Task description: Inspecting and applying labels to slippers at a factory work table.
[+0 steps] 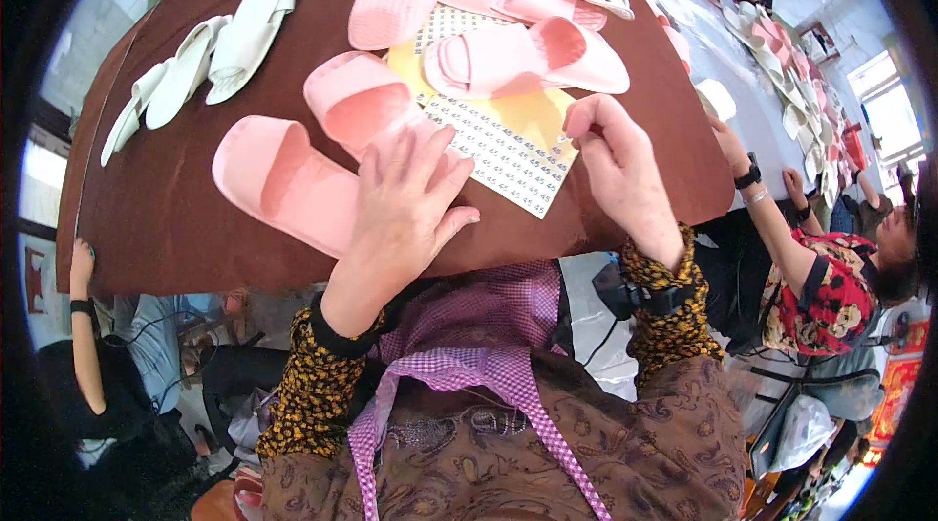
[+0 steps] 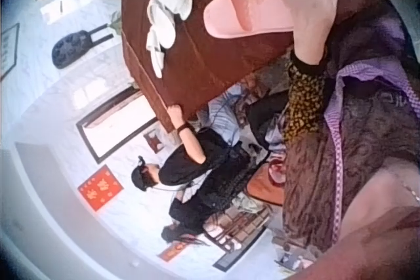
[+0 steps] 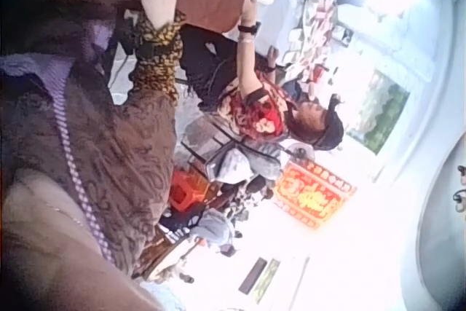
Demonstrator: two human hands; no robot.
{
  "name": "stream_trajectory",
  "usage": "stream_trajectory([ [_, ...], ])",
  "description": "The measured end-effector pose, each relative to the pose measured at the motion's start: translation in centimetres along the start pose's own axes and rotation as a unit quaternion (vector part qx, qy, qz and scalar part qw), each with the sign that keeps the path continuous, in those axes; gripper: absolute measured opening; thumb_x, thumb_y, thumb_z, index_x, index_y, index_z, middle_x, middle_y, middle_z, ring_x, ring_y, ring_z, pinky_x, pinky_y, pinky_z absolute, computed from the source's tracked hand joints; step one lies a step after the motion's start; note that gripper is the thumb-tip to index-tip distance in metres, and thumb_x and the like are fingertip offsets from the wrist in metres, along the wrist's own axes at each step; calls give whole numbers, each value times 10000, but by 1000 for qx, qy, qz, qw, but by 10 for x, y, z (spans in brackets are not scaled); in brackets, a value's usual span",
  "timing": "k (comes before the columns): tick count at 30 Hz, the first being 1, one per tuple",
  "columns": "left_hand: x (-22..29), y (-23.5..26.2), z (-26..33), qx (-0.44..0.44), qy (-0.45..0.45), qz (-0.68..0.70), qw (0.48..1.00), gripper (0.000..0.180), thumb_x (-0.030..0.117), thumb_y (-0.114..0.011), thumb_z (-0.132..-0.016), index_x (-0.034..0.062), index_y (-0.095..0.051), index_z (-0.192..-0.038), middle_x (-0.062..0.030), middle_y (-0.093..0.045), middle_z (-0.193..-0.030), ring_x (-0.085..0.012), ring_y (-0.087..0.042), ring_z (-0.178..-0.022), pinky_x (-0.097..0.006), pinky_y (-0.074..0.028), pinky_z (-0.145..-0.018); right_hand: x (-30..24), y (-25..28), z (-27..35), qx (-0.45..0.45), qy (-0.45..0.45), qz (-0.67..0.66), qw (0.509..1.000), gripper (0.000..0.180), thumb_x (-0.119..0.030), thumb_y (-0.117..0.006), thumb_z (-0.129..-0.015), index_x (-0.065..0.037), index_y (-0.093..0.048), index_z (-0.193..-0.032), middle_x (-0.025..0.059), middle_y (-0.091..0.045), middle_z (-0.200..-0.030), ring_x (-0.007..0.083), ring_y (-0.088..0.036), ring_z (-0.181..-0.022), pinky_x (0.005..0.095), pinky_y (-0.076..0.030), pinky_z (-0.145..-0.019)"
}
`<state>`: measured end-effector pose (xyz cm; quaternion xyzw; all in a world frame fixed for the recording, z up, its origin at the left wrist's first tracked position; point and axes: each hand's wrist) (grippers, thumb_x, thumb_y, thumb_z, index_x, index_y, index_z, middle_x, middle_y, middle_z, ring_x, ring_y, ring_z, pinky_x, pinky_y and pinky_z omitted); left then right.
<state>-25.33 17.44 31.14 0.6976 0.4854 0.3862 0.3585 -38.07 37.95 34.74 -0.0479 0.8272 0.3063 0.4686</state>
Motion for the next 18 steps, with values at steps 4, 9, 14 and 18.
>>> stream_trajectory([
  [4, -3, 5, 10, 67, 35, 24, 997, 385, 205, -699, -786, 0, -597, -1096, -152, -518, -1249, -334, -489, -1157, -447, -359, -965, -31, -5, -23, -99, 89, 31, 991, 181, 119, -379, -788, -2, -489, -864, 40, -514, -822, 113, -494, -802, 249, -430, -743],
  [9, -5, 9, 23, 78, 87, -18, 993, 341, 179, -688, -783, 9, -602, -1065, -126, -548, -1158, -305, -524, -1082, -422, -388, -893, -27, -53, -65, -190, 132, 135, 964, 156, 66, -438, -783, -4, -544, -873, 153, -568, -848, 317, -564, -839, 370, -463, -776],
  [14, -11, 7, 28, 89, 91, 0, 992, 313, 161, -683, -777, 31, -611, -1053, -103, -560, -1121, -284, -532, -1060, -411, -392, -875, -15, -95, -85, -255, 199, 184, 928, 118, -36, -491, -815, -34, -591, -877, 190, -589, -856, 379, -582, -847, 444, -462, -763],
  [18, -13, 6, 30, 101, 87, 15, 991, 293, 149, -672, -784, 41, -612, -1050, -86, -564, -1111, -266, -535, -1056, -400, -399, -860, -11, -103, -83, -261, 203, 286, 899, 131, -67, -541, -804, -37, -618, -906, 204, -583, -918, 379, -568, -930, 455, -452, -826],
])
Point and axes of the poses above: each hand's wrist, its own z-axis away from the middle knuckle, its own y-axis out of the back of the hand, x = y × z
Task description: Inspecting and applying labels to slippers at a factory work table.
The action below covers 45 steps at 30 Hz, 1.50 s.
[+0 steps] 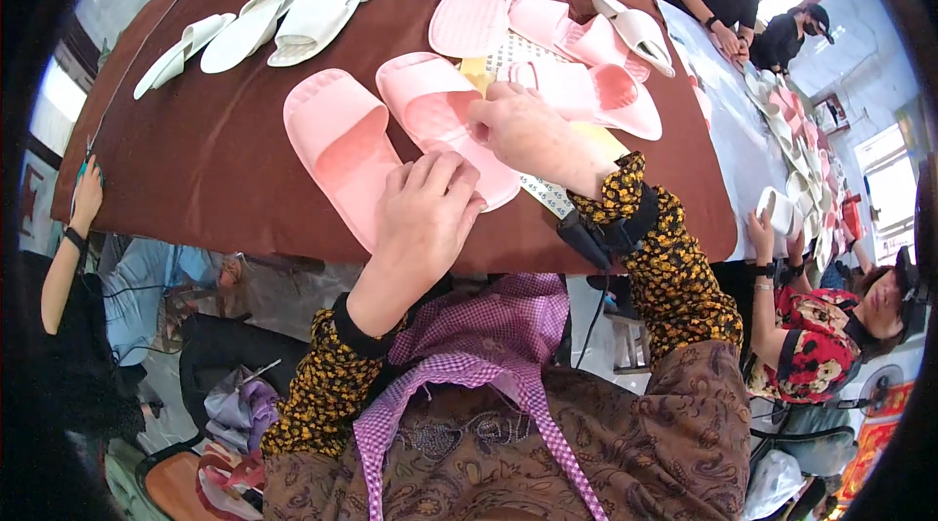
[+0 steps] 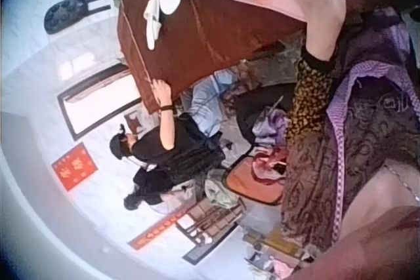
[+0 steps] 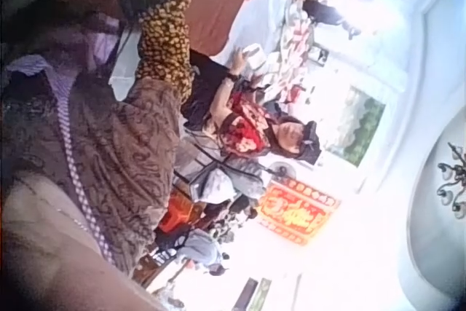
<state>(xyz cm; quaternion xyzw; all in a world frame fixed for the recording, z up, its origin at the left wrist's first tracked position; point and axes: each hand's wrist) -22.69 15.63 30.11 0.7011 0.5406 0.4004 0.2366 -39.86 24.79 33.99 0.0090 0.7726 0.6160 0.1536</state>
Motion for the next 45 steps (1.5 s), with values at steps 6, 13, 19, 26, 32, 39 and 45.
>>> stream_trajectory([
  [6, 2, -2, -1, 3, 20, -4, 1000, 268, 131, -651, -800, 44, -618, -1052, -74, -564, -1109, -260, -533, -1043, -392, -411, -844, -5, -5, 2, 9, 24, 49, 998, 129, -89, -562, -799, -35, -622, -900, 207, -576, -964, 376, -562, -955, 457, -450, -844],
  [13, 0, -9, -10, -15, 49, -28, 998, 350, 126, -637, -812, 65, -616, -1156, -87, -544, -1054, -287, -512, -994, -405, -430, -838, -8, 0, 9, 22, 15, -1, 1000, 130, -69, -548, -793, -28, -614, -898, 201, -561, -938, 375, -549, -968, 455, -445, -837],
  [19, 0, -14, -14, -1, 32, -72, 997, 390, 173, -654, -793, 83, -621, -1172, -66, -514, -1028, -255, -486, -957, -389, -415, -800, -4, -2, 10, 18, -4, -43, 999, 135, -67, -541, -790, -31, -611, -899, 192, -559, -929, 379, -547, -962, 451, -439, -835],
  [26, -1, -16, -17, -27, 34, -93, 995, 352, 171, -642, -792, 81, -636, -1132, -76, -503, -1022, -268, -475, -926, -402, -413, -794, 4, -7, 11, 33, 6, -25, 999, 123, -90, -582, -833, -56, -604, -949, 144, -550, -899, 330, -562, -952, 423, -464, -791],
  [32, 1, -14, -18, -23, 34, -106, 994, 324, 171, -636, -796, 77, -647, -1106, -81, -505, -1013, -264, -480, -919, -400, -414, -782, 6, -1, 13, 62, 25, -153, 986, 200, -14, -544, -772, -27, -586, -967, 208, -570, -967, 392, -544, -982, 448, -452, -848],
  [39, -1, -13, -17, -11, 20, -84, 996, 292, 159, -633, -804, 58, -664, -1077, -62, -518, -991, -252, -487, -929, -389, -418, -787, -14, -1, 44, 46, 46, 108, 992, 238, -85, -528, -817, 0, -578, -1034, 154, -567, -1021, 318, -523, -1058, 414, -443, -883],
  [45, -1, -14, -15, -9, 9, -80, 997, 293, 153, -635, -802, 52, -663, -1076, -59, -526, -987, -253, -495, -927, -387, -418, -796, -15, -7, 44, 38, 50, 144, 988, 272, -115, -520, -834, 2, -559, -1077, 145, -568, -1011, 301, -528, -1042, 398, -445, -869],
])
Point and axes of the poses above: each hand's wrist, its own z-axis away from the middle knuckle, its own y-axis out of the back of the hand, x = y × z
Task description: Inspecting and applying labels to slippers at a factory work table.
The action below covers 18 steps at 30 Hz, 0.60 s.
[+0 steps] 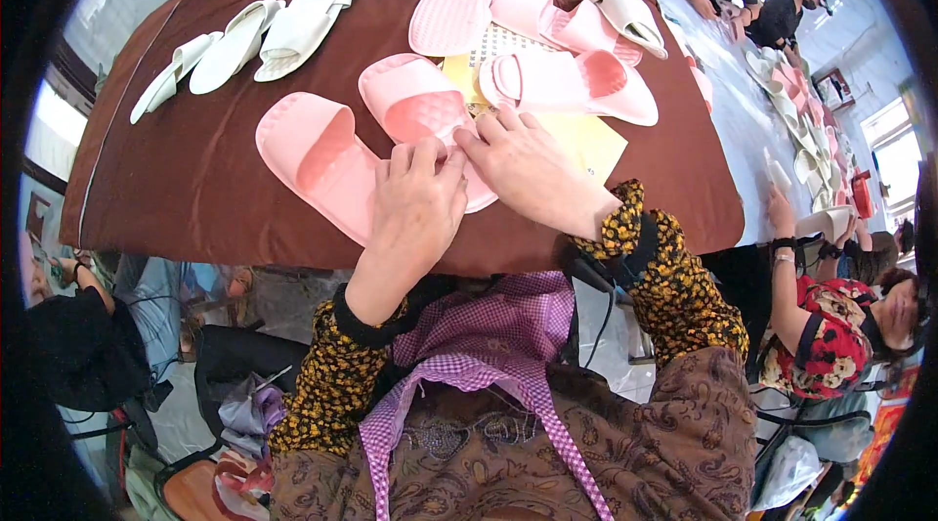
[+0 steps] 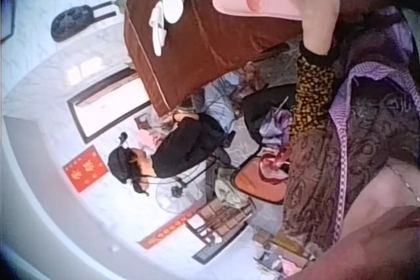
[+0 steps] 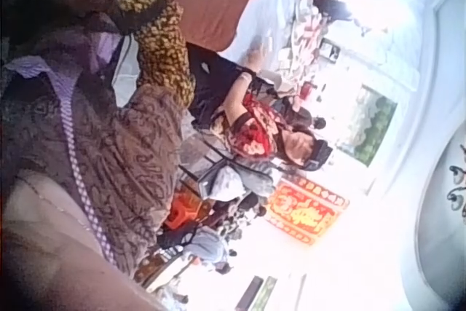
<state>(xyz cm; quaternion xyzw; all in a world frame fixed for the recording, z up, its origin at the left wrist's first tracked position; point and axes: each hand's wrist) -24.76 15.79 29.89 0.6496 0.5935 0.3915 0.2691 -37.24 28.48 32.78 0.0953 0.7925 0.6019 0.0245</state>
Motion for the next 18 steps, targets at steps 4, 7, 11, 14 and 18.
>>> stream_trajectory([
  [4, -2, 4, 3, 1, 2, 22, 1000, 276, 153, -633, -807, 65, -665, -1066, -60, -530, -1000, -252, -501, -954, -384, -422, -809, 9, -8, -14, -1, -12, -17, 1000, 290, -91, -534, -819, 9, -550, -1090, 187, -590, -981, 335, -565, -986, 418, -459, -846],
  [7, -7, 13, 6, -26, -13, 64, 997, 260, 125, -637, -803, 67, -662, -1055, -75, -561, -1021, -266, -533, -983, -396, -437, -830, 18, -5, -18, -2, -73, -197, 978, 346, -62, -532, -814, 26, -531, -1148, 213, -597, -968, 361, -575, -978, 441, -467, -833],
  [11, -16, 30, 7, 32, -8, 140, 990, 253, 95, -640, -797, 58, -653, -1047, -99, -596, -1048, -290, -565, -990, -414, -445, -852, 18, 11, -16, -31, -95, -189, 977, 439, -2, -506, -788, 27, -530, -1225, 216, -595, -967, 370, -574, -943, 434, -472, -817],
  [14, -32, 54, 14, 70, 42, 115, 990, 272, 94, -632, -815, 39, -640, -1081, -125, -605, -1110, -322, -567, -1017, -428, -439, -878, 11, 29, -16, -22, -64, -145, 987, 402, 13, -501, -771, 11, -570, -1168, 206, -589, -973, 371, -576, -919, 432, -479, -805],
  [18, -80, 75, 22, 119, 106, 2, 987, 360, 134, -610, -860, 24, -583, -1202, -173, -538, -1233, -336, -520, -1127, -423, -421, -936, 13, 41, -30, 3, -55, -128, 990, 379, 11, -509, -763, -3, -579, -1135, 195, -583, -974, 362, -578, -915, 432, -483, -804],
])
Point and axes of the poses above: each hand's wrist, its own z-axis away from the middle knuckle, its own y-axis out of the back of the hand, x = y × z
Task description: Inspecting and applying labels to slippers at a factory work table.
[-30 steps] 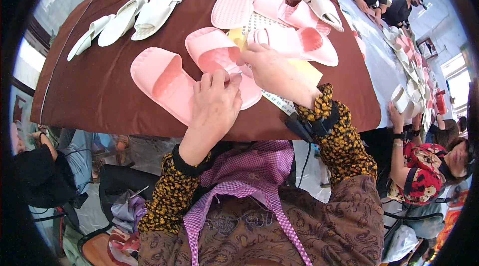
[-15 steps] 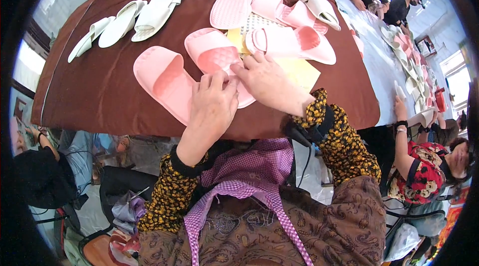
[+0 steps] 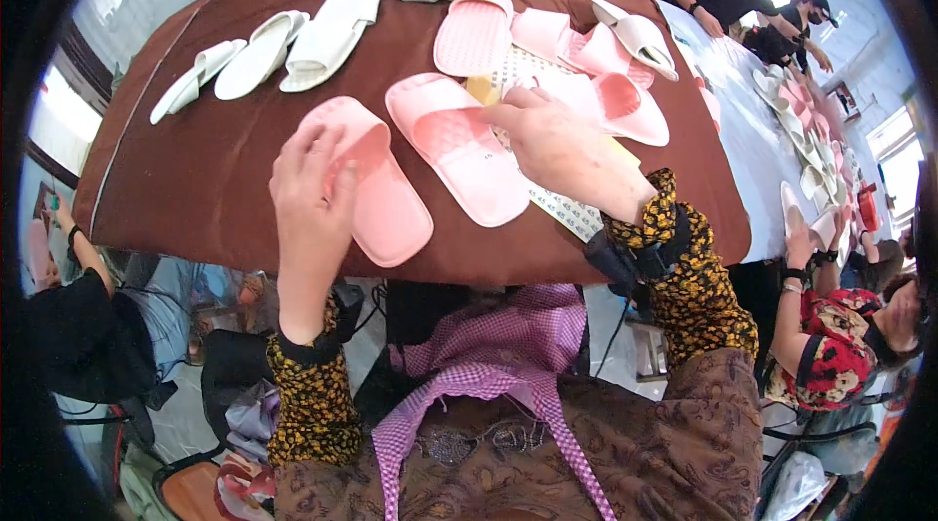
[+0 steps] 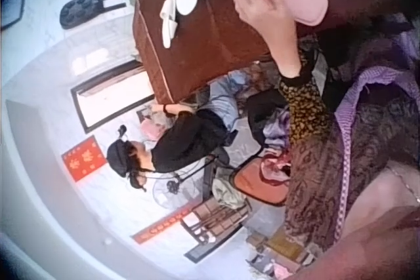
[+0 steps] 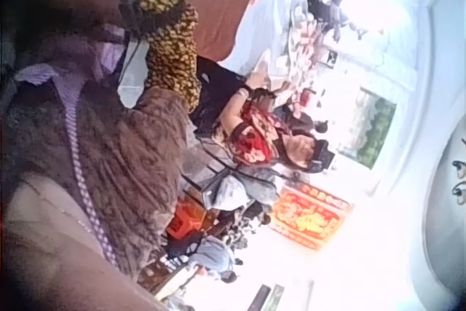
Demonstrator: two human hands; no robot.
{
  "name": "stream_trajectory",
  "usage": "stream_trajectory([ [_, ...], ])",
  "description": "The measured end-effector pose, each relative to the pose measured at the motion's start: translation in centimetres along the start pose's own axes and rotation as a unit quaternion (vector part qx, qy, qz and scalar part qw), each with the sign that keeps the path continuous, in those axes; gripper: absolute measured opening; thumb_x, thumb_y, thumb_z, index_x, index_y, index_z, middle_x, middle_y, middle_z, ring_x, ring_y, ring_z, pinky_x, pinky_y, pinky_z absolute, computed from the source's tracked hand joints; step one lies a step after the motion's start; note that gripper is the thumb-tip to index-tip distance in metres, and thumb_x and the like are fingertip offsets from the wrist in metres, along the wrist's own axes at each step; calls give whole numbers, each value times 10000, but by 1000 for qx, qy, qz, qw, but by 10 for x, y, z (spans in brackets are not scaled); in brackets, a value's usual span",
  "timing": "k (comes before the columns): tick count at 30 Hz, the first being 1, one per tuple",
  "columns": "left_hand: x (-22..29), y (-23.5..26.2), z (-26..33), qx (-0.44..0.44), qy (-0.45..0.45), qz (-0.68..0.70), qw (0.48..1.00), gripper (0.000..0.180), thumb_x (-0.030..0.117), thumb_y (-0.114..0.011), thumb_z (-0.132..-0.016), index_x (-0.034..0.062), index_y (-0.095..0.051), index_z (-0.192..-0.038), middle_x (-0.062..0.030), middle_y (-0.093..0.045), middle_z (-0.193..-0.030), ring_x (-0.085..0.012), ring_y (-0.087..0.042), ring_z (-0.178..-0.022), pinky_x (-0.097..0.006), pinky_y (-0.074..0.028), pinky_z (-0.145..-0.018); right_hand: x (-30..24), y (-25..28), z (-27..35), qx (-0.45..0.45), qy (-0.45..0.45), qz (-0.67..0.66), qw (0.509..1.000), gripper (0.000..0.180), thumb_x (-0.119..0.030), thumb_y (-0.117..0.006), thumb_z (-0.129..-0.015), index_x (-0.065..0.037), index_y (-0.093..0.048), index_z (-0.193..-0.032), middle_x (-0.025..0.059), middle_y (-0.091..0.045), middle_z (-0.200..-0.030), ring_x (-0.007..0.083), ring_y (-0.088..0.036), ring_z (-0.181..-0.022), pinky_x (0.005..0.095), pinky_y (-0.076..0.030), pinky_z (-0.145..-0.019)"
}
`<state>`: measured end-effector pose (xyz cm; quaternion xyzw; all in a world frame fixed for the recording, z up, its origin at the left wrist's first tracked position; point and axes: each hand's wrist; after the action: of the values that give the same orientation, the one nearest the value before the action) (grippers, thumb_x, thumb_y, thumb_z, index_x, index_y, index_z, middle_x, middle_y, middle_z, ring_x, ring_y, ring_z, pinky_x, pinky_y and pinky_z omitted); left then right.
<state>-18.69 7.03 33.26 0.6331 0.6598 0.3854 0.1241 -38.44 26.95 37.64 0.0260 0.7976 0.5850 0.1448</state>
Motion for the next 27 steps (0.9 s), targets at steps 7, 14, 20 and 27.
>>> stream_trajectory([
  [7, -71, -8, -22, -134, 93, 195, 967, 473, 90, -594, -846, -38, -497, -1291, -191, -538, -1291, -291, -504, -1219, -354, -375, -1038, 19, -38, -60, 30, 48, -8, 998, 497, -78, -622, -787, -35, -506, -1269, 209, -548, -1198, 391, -535, -1098, 465, -436, -950],
  [14, -73, 9, -36, -246, 93, 164, 951, 592, 183, -671, -805, -24, -479, -1325, -167, -595, -1142, -223, -563, -1011, -320, -442, -879, 11, -51, -87, -68, 70, -48, 994, 594, -198, -668, -774, -89, -463, -1321, 214, -474, -1335, 397, -440, -1248, 468, -357, -1036],
  [20, -89, 18, -4, -127, 193, 169, 958, 540, 186, -700, -750, -52, -558, -1214, -148, -670, -881, -202, -622, -754, -319, -500, -688, -2, -17, -80, -93, 53, 10, 994, 609, -341, -694, -758, -85, -528, -1285, 212, -566, -1166, 383, -496, -1153, 457, -375, -992],
  [27, -81, 24, 30, -40, 327, 213, 920, 508, 171, -684, -808, -70, -533, -1229, -141, -661, -953, -179, -613, -836, -320, -494, -752, -10, -1, -64, 107, -25, 28, 994, 658, -525, -669, -737, -5, -574, -1129, 261, -598, -1049, 407, -558, -1027, 474, -415, -906],
])
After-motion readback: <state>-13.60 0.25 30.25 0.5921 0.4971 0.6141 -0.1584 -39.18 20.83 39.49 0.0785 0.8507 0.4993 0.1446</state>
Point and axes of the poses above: each hand's wrist, its own z-axis away from the middle knuckle, its own y-axis out of the back of the hand, x = y × z
